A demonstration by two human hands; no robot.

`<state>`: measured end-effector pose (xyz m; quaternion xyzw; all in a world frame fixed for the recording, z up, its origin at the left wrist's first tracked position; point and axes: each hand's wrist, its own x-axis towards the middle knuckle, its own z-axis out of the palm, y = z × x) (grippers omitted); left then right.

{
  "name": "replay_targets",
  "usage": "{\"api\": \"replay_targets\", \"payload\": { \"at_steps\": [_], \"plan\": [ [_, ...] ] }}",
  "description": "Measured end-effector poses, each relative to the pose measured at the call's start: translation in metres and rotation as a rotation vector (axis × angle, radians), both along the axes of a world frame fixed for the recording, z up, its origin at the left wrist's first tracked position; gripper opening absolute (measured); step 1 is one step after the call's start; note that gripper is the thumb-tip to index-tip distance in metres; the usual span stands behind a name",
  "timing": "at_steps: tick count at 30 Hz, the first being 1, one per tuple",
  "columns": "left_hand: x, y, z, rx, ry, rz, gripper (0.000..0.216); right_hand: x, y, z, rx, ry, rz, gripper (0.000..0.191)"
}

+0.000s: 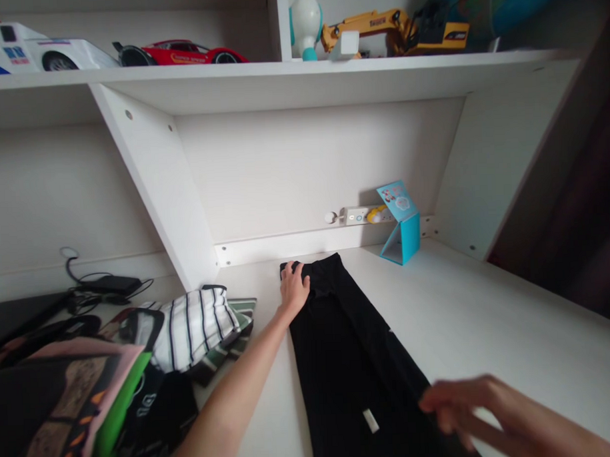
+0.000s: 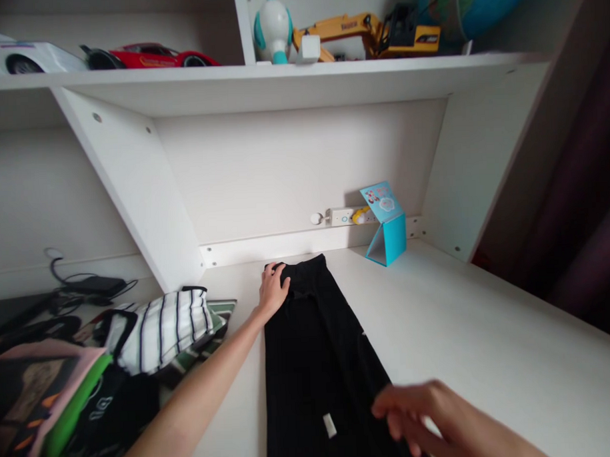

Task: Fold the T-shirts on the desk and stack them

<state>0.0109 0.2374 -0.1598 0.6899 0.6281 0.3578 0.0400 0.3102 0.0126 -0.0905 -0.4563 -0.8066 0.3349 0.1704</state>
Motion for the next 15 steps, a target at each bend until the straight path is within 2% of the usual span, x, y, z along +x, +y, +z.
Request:
{"api": "replay_targets", "payload": {
  "at_steps": [3, 5, 8, 11, 15],
  "plan": [
    [0.005, -0.006, -0.008, -0.083, 0.181, -0.054, 0.042, -0.016, 0.079, 0.010, 0.055, -0.094, 0.020, 0.031],
    [0.004, -0.005, -0.014, -0.186, 0.220, -0.067, 0.042, -0.030, 0.137, 0.003, 0.162, -0.204, -0.089, 0.029],
    [0.000, -0.002, -0.017, -0.217, 0.228, -0.069, 0.043, -0.052, 0.215, -0.016, 0.201, -0.250, -0.226, 0.024],
    [-0.002, -0.001, -0.017, -0.210, 0.224, -0.069, 0.044, -0.075, 0.271, -0.031, 0.176, -0.247, -0.348, 0.025],
    [-0.003, -0.003, -0.015, -0.220, 0.220, -0.088, 0.044, -0.100, 0.318, -0.043, 0.112, -0.273, -0.516, 0.030]
  ]
}}
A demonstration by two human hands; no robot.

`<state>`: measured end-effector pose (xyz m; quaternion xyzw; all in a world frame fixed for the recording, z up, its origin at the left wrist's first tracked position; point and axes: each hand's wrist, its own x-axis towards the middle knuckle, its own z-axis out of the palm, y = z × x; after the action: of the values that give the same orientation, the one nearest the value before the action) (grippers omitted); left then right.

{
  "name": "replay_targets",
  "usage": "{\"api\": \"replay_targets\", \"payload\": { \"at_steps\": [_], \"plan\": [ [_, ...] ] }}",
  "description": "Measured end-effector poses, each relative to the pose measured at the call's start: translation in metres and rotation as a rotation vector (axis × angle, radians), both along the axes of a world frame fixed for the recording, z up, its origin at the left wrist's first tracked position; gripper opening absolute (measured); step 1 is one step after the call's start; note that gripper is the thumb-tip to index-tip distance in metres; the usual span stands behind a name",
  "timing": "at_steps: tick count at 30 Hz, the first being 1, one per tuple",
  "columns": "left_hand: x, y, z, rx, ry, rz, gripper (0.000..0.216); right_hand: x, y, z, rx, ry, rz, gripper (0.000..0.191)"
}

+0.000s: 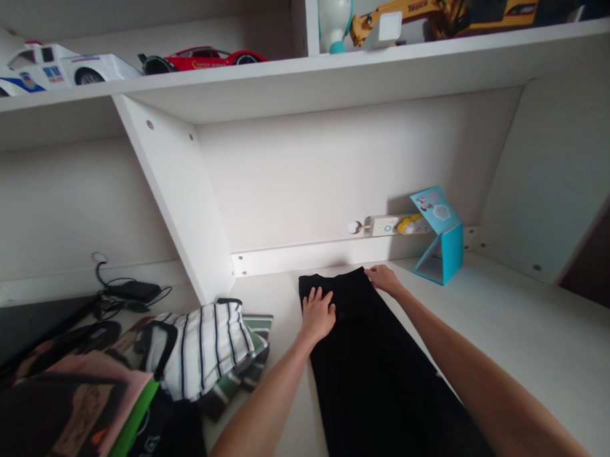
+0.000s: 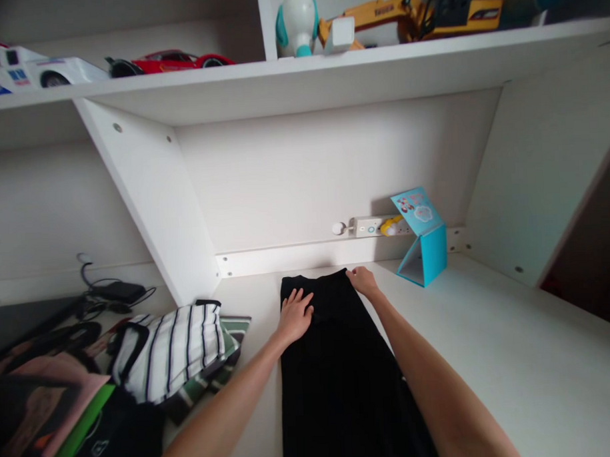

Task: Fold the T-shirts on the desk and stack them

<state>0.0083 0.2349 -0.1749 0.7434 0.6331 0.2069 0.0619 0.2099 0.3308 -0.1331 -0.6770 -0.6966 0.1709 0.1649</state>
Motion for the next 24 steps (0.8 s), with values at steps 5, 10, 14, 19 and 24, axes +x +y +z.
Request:
{"api": "replay_targets", "payload": {
  "at_steps": [5, 10, 14, 19, 24],
  "plan": [
    [-0.001, 0.003, 0.003, -0.034, -0.030, -0.035, 0.046, -0.015, 0.025, -0.017, -0.027, -0.031, -0.183, 0.029],
    [-0.002, 0.006, 0.001, -0.022, -0.052, -0.050, 0.053, -0.016, 0.025, -0.022, 0.010, -0.074, -0.259, 0.032],
    [-0.002, 0.008, 0.000, -0.059, -0.028, -0.050, 0.052, -0.014, 0.017, -0.007, 0.075, -0.074, -0.134, 0.036],
    [-0.001, 0.014, 0.000, -0.095, 0.001, -0.020, 0.052, 0.008, -0.051, 0.004, 0.123, -0.069, 0.244, 0.044],
    [0.000, 0.019, -0.002, -0.089, 0.025, -0.017, 0.052, 0.073, -0.207, -0.016, 0.020, -0.062, 0.549, 0.060]
  ]
}}
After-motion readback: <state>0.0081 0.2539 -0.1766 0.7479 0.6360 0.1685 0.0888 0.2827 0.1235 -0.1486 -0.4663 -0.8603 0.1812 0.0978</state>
